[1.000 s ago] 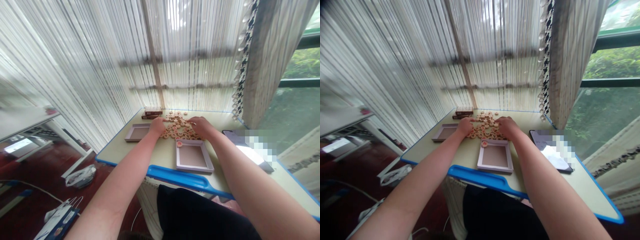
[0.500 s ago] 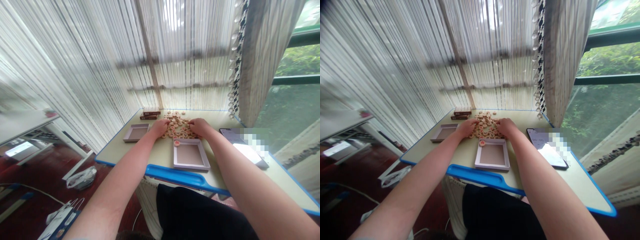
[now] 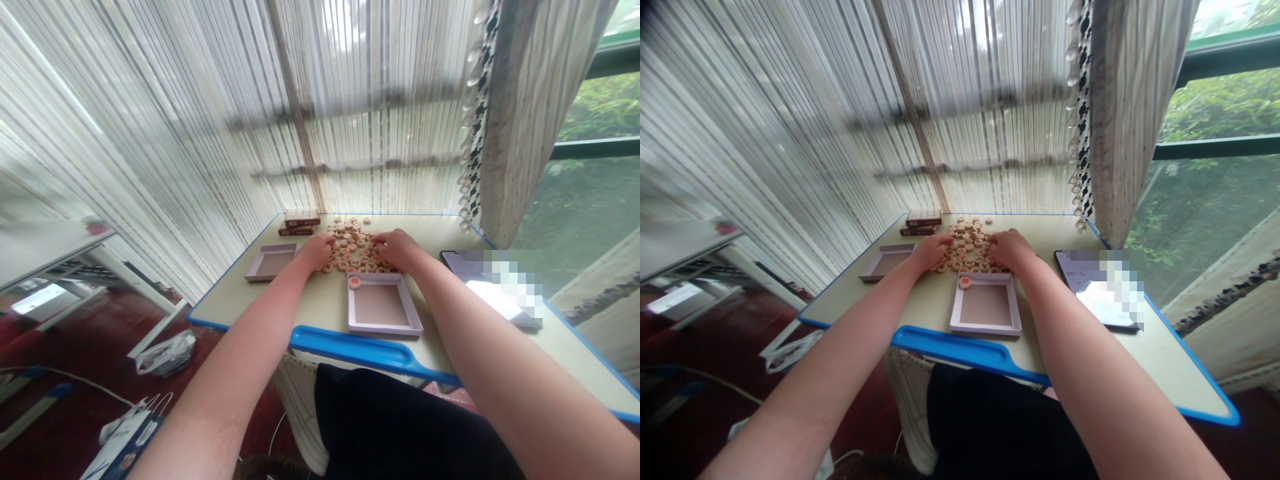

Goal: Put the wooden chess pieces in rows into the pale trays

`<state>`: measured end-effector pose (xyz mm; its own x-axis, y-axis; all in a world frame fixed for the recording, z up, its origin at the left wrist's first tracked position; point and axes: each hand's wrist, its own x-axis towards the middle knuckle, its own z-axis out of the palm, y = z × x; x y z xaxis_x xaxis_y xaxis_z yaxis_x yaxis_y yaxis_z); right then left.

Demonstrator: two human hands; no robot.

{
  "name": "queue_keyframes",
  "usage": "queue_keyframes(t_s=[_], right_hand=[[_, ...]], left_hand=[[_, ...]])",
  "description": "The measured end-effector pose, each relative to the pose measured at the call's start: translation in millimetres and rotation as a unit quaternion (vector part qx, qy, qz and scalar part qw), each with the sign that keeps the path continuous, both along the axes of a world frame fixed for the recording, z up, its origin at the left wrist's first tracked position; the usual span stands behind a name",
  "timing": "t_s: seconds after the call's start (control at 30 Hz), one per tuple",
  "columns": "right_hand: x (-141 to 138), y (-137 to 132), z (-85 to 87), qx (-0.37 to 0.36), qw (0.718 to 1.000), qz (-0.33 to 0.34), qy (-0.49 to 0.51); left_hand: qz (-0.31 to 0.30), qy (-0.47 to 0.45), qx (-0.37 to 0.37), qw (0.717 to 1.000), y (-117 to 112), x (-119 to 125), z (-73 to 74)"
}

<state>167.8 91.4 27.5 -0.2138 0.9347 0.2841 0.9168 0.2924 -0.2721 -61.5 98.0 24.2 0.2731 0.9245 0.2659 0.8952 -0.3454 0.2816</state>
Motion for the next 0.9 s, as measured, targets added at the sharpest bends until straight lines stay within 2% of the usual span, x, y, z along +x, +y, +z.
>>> queue_keyframes(t_s=[0.13, 0.23, 0.37, 0.5, 0.73, 0.9], right_hand=[[6, 6, -2.2, 0.016, 1.0, -0.012, -0.014], [8, 6, -2.7, 0.03, 0.999, -0.03, 0.011], [5, 0, -2.2, 0.021, 0.999, 0.006, 0.036], [1, -1, -3.5, 0.011, 0.999, 0.028, -0.009], [-4, 1, -3.9, 0.044, 0.995, 0.082, 0.024], [-3, 0, -1.4, 0.019, 0.998, 0.057, -0.021]], left_hand=[[0.002, 0.016, 0.004, 1.0, -1, 1, -1.2], [0.008, 0.013, 0.013, 1.0, -3, 3, -1.2], [-0.011, -0.004, 0.022, 1.0, -5, 5, -0.6], [-0.023, 0.002, 0.024, 0.999, -4, 4, -0.5], [-0.006, 0.037, 0.022, 0.999, -3, 3, 0.2], [0.0, 0.034, 0.028, 0.999, -4, 5, 0.7]])
